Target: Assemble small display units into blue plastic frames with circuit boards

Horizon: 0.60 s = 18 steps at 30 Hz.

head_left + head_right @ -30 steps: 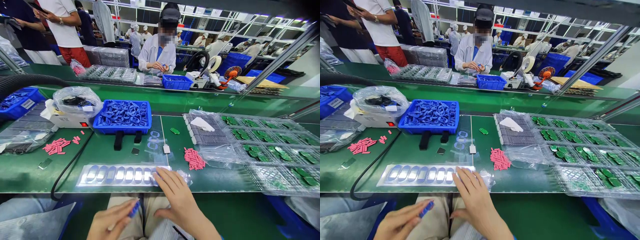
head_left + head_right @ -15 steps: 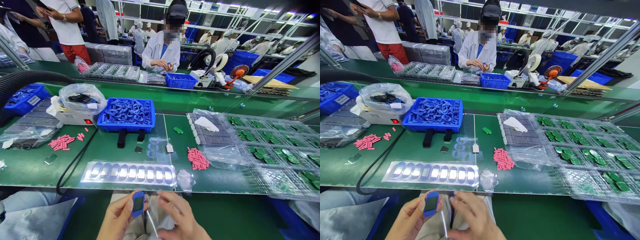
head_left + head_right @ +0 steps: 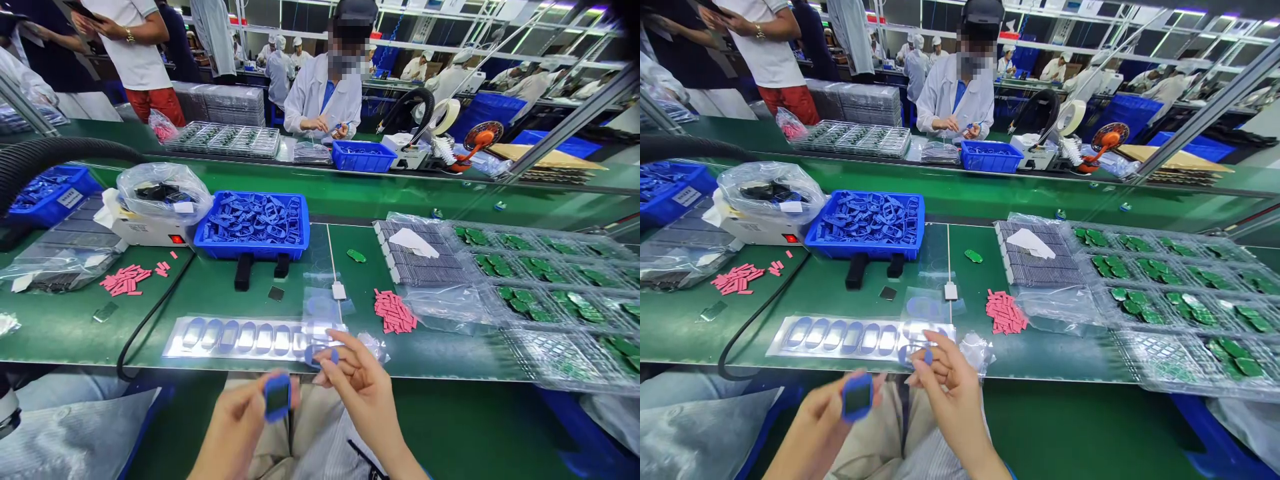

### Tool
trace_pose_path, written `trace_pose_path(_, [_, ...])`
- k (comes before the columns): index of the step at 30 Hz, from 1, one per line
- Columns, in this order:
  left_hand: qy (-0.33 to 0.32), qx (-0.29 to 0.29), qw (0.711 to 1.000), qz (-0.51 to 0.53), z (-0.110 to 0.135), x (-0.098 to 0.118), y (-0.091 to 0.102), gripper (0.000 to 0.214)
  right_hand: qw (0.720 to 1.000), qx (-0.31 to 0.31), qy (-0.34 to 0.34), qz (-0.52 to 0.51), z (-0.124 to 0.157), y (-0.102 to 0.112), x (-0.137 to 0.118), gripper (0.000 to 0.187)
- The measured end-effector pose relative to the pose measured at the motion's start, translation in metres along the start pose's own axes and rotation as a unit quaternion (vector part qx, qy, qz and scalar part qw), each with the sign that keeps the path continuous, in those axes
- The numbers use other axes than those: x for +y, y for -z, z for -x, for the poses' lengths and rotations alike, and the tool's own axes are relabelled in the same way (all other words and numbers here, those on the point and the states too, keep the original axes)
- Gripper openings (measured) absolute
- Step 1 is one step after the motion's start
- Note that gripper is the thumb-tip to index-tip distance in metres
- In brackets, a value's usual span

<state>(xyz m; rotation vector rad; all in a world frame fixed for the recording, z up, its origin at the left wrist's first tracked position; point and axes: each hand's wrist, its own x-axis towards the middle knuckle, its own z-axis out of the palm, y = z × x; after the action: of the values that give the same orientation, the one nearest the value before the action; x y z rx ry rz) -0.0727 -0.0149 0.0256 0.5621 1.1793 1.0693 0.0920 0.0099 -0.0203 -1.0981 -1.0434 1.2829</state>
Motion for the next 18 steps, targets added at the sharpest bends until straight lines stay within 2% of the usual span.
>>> trace_pose_path(3, [-0.020,-0.004,0.997,0.079,-0.025,0.008,-0.018,0.032,0.992,-0.045,0.076,0.090,0.003,0.002,-0.002,0.032])
trace_pose_path(5, [-0.017,-0.035,0.994,0.106,-0.036,0.008,-0.027,0.027,0.963,-0.035,0.173,0.202,-0.002,0.005,-0.007,0.030])
trace_pose_path(6, [-0.018,-0.047,0.993,0.108,-0.040,0.007,-0.030,0.026,0.935,-0.016,0.230,0.271,-0.006,0.006,-0.010,0.028])
trace_pose_path(8, [-0.033,-0.064,0.994,0.081,-0.047,0.006,-0.033,0.027,0.847,0.036,0.331,0.415,-0.016,0.010,-0.017,0.024])
trace_pose_path(10, [-0.052,-0.074,0.995,0.041,-0.054,0.006,-0.034,0.033,0.756,0.061,0.399,0.516,-0.025,0.012,-0.023,0.021])
trace_pose_path(11, [-0.059,-0.077,0.995,0.026,-0.057,0.006,-0.034,0.036,0.725,0.055,0.421,0.542,-0.030,0.014,-0.026,0.020])
trace_pose_path(12, [-0.063,-0.081,0.995,0.017,-0.061,0.008,-0.035,0.039,0.706,0.036,0.437,0.555,-0.034,0.014,-0.028,0.020])
trace_pose_path(15, [-0.065,-0.093,0.993,0.017,-0.071,0.014,-0.040,0.041,0.689,-0.030,0.453,0.565,-0.046,0.017,-0.032,0.022])
trace_pose_path(18, [-0.067,-0.096,0.993,0.024,-0.080,0.020,-0.047,0.040,0.666,-0.038,0.471,0.577,-0.056,0.019,-0.031,0.021])
